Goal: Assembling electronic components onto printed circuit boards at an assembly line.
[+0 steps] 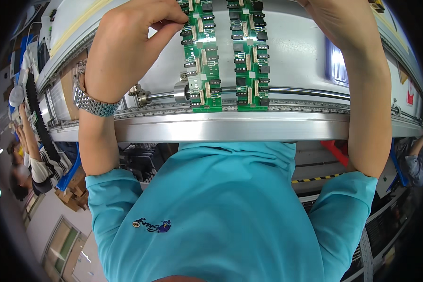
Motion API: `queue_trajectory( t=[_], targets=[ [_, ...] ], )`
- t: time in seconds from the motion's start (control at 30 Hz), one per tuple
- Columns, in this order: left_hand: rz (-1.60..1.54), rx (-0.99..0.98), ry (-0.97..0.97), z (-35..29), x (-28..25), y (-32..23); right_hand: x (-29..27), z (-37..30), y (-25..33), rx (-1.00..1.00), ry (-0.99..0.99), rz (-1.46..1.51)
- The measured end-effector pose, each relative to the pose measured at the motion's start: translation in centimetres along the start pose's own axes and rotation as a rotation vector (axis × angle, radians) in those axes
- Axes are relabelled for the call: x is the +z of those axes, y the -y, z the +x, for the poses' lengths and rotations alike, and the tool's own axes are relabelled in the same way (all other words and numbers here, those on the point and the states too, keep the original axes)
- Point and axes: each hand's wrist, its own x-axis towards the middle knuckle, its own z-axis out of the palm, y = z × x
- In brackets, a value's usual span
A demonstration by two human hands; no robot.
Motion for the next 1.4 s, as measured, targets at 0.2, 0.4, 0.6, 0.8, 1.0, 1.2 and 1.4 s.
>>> queue_trajectory(
  t=[0.2, 0.4, 0.6, 0.8, 1.0, 1.2, 1.4],
  targets=[
    [-0.048, -0.031, 0.027, -0.7, 0.0, -0.4, 5.5, -1.3, 2.8, -0.025, 0.003, -0.06],
    [-0.029, -0.601, -0.003, 2.2, -1.2, 3.0, 8.5, -1.9, 5.6, -0.016, 0.299, -0.214],
    [-0.159, -0.147, -0.587, 3.7, 4.1, 7.6, 11.1, -3.8, 6.3, -0.196, 0.398, -0.674],
    [-0.02, -0.086, -0.586, 3.5, 3.8, 7.5, 12.9, -4.7, 5.6, -0.374, 0.475, -1.111],
    [0.006, -0.144, -0.543, 3.0, 2.2, 6.7, 12.6, -4.7, 4.7, -0.491, 0.517, -1.214],
    [-0.07, -0.313, -0.363, 1.1, 0.1, 6.1, 13.3, -4.3, 4.3, -0.531, 0.53, -1.246],
    [-0.289, -0.468, -0.167, 2.0, -1.0, 5.8, 13.5, -4.4, 4.9, -0.41, 0.495, -1.264]
  ],
)
